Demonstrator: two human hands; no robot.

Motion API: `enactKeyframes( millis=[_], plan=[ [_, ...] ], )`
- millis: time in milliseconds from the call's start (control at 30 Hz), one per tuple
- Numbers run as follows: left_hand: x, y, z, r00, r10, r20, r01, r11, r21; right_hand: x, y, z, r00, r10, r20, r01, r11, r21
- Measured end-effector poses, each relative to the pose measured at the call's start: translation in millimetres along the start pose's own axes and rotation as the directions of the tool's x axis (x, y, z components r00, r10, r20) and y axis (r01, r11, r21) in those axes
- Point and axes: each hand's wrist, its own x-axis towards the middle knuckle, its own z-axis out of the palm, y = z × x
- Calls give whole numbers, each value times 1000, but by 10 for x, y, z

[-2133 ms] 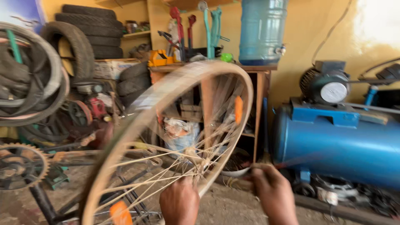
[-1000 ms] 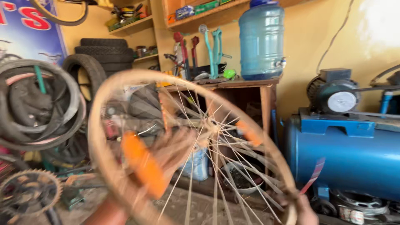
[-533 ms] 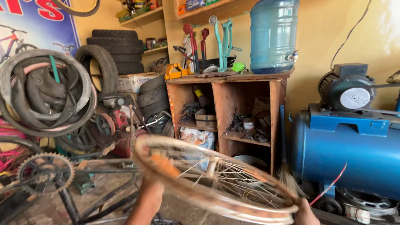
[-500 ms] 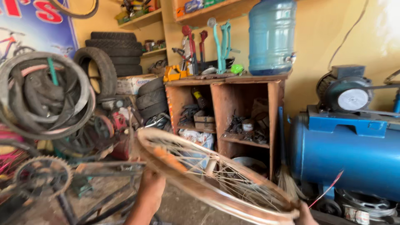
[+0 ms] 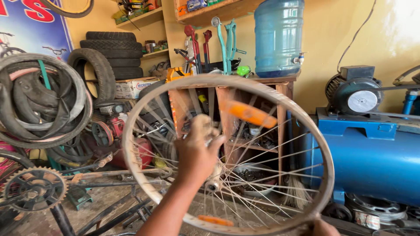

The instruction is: The person repairs a bicycle wheel by adjusting the hub and spokes by hand and using a tool, spinning the wheel to check its rotation.

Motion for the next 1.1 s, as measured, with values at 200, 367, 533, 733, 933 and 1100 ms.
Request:
enactKeyframes(
  millis=[200, 367, 533, 733, 933, 1100],
  plan=[
    [285, 357, 138, 981, 192, -26, -156, 864, 478, -166, -200, 51, 916, -395, -67, 374, 904, -207],
    [366, 564, 67, 998, 62, -22, -39, 832, 553, -519, 231, 590, 914, -108, 390, 296, 837, -461],
    [274, 562, 69, 982, -177, -70, 188, 849, 494, -1046, 659, 1081, 713, 179, 678, -185, 981, -63],
    [-8, 163, 50, 974, -170, -150, 194, 967, 162, -1181, 464, 1054, 784, 73, 616, -183, 976, 117],
    [-990, 1, -29, 995, 52, 82, -74, 952, 297, -1259, 29, 982, 898, 67, 434, -64, 998, -22],
    [-1244, -203, 126, 870, -188, 456, 22, 938, 346, -1397, -254, 933, 831, -4, 556, 5, 1000, 0]
  ],
)
